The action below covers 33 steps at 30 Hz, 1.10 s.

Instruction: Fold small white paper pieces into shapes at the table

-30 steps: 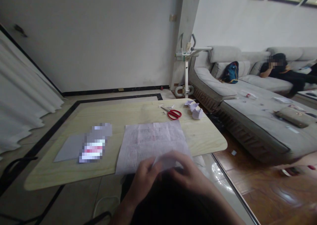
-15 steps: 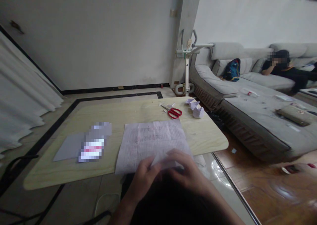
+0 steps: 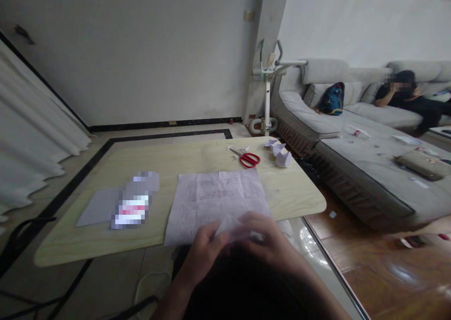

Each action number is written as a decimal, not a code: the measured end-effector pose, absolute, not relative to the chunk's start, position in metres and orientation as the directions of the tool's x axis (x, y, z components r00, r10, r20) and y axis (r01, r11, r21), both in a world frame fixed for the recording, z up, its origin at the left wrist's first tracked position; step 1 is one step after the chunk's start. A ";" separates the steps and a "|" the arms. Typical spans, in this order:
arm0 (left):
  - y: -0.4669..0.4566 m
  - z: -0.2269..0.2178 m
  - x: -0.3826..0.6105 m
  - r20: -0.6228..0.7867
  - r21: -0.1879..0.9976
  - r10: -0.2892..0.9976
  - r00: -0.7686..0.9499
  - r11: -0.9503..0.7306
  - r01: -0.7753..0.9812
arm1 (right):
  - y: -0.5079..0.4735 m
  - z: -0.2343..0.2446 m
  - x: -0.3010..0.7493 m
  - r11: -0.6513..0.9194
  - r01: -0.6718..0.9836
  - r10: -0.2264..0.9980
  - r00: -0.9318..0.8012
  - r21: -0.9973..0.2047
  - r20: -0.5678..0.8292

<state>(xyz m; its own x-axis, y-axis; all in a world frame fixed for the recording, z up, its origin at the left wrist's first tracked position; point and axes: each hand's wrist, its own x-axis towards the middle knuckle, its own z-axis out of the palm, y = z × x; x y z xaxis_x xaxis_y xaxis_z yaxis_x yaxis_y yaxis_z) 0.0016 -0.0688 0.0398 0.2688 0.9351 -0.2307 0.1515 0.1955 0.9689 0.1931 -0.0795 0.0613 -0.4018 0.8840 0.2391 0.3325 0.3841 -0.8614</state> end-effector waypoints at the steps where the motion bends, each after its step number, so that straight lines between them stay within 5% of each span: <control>1: -0.069 0.040 0.002 -0.233 0.969 0.931 0.282 0.196 0.153 | -0.079 0.062 0.194 0.388 0.338 0.880 -0.411 -0.857 0.237; 7: -0.070 0.043 0.003 -0.192 0.976 0.941 0.278 0.152 0.159 | -0.078 0.067 0.200 0.425 0.358 0.860 -0.445 -0.831 0.249; 19: -0.068 0.024 0.000 -0.309 0.916 0.883 0.354 0.376 -0.138 | -0.078 0.060 0.203 0.483 0.324 0.839 -0.436 -0.813 0.324; 33: -0.071 0.036 0.010 -0.318 0.937 0.929 0.191 0.339 -0.084 | -0.078 0.057 0.193 0.471 0.250 0.871 -0.283 -0.846 0.401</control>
<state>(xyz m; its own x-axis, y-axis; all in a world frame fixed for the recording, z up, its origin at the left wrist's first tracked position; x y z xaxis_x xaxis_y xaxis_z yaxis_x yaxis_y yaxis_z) 0.0097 -0.0705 0.0356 0.1906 0.9286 -0.3184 -0.0835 0.3385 0.9372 0.1928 -0.0779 0.0570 -0.2833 0.8710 0.4014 0.2502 0.4712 -0.8458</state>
